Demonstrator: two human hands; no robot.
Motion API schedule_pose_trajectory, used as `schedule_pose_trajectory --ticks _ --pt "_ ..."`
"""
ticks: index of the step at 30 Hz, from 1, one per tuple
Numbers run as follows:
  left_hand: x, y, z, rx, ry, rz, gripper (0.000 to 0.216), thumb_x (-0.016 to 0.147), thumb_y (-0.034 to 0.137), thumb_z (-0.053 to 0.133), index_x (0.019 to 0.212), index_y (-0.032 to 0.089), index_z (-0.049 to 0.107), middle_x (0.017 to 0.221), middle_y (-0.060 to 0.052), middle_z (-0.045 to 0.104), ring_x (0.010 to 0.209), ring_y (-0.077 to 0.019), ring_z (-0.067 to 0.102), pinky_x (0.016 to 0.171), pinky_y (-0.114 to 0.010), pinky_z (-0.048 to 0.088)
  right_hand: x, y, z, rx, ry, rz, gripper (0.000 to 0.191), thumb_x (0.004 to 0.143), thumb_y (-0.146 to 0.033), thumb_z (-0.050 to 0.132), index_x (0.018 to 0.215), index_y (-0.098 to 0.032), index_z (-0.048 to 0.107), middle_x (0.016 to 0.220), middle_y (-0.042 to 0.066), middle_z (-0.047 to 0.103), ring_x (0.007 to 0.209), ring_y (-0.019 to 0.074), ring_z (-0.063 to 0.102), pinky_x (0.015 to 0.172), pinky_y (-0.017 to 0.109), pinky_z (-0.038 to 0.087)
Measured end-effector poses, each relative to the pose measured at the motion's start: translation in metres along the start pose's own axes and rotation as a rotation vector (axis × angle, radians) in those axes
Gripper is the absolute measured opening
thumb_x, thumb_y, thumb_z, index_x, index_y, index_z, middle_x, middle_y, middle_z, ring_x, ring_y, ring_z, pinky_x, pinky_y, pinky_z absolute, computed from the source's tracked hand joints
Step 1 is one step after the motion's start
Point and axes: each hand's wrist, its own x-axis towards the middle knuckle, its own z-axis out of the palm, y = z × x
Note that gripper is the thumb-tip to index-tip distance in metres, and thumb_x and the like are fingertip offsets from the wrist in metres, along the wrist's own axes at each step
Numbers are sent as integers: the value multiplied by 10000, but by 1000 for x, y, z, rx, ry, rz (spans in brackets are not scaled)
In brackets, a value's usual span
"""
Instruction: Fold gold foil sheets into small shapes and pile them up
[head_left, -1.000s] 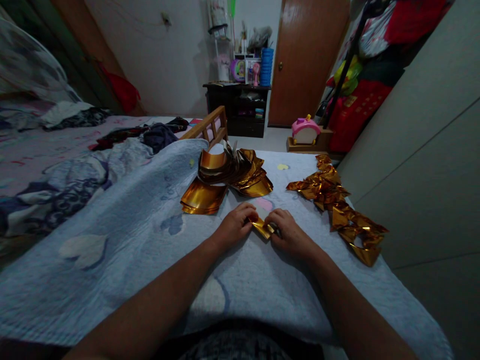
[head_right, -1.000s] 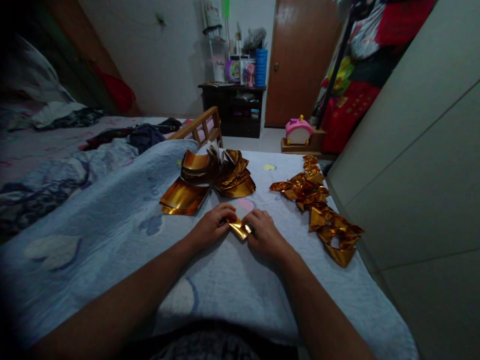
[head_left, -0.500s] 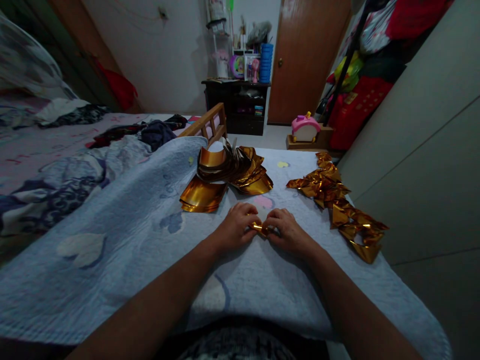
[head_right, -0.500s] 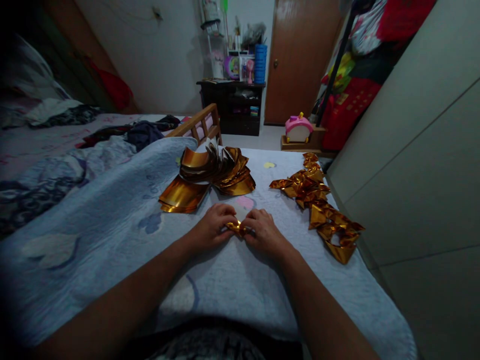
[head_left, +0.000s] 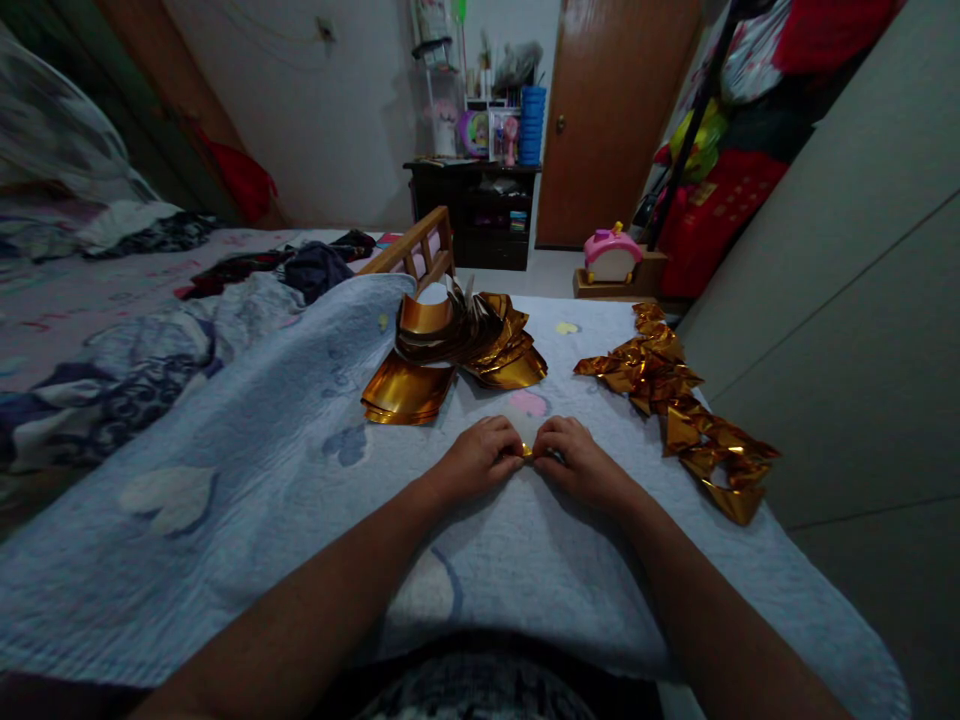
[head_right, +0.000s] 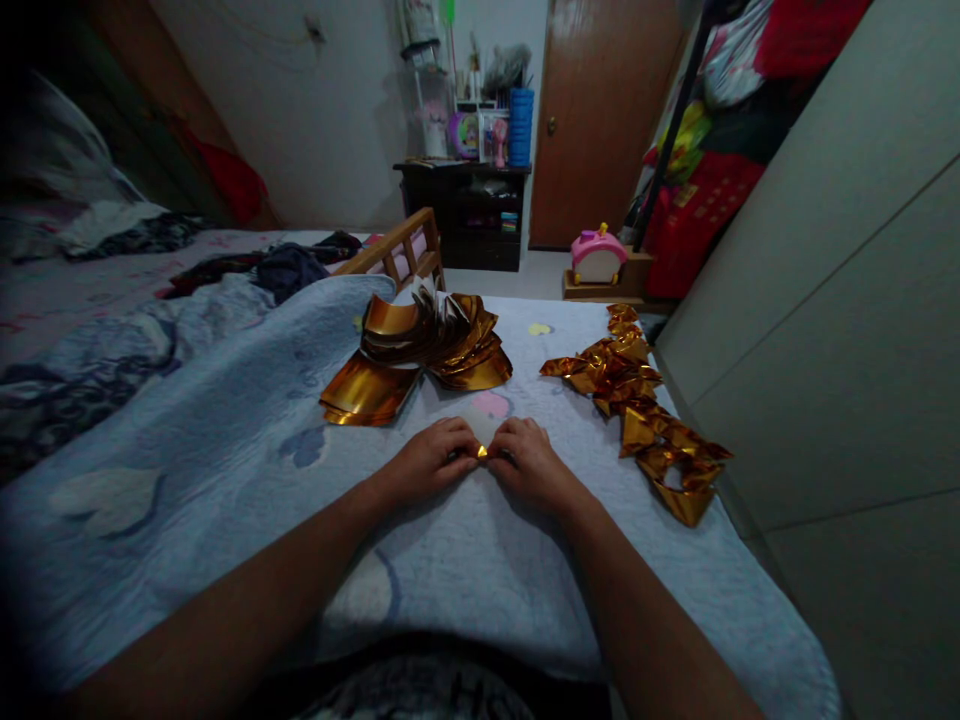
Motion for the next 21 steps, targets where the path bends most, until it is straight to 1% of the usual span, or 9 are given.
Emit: schedule_pose_trajectory --ticks 4,7,13,17,21 --pt "1 2 0 -6 5 -32 52 877 185 638 881 158 682 938 -59 613 956 -210 564 857 -325 435 2 2 4 -14 40 31 90 902 -172 648 840 -200 708 977 64 633 970 218 525 870 372 394" --pt "2 3 0 -24 11 -40 88 896 212 617 844 164 668 931 -55 610 949 -203 564 850 -320 435 3 2 6 -30 56 61 104 913 -201 647 833 -195 711 968 67 628 956 214 519 872 372 387" --pt "3 4 3 -27 49 -70 131 902 237 603 792 173 634 908 -47 597 935 -202 555 847 -330 439 5 -1 6 -56 58 150 133 911 -234 655 793 -182 690 994 72 616 964 221 504 857 360 380" --pt "2 6 5 -48 90 -88 134 886 248 633 772 178 624 914 -46 586 943 -205 544 834 -328 447 6 -2 6 -61 53 166 155 904 -264 668 772 -184 686 985 71 610 960 221 498 850 356 373" --pt "1 7 4 -70 94 -94 136 881 254 648 769 178 636 934 -50 581 961 -207 543 846 -329 456 6 -1 7 -76 53 180 138 892 -246 675 770 -183 690 990 71 615 957 219 496 846 353 366"
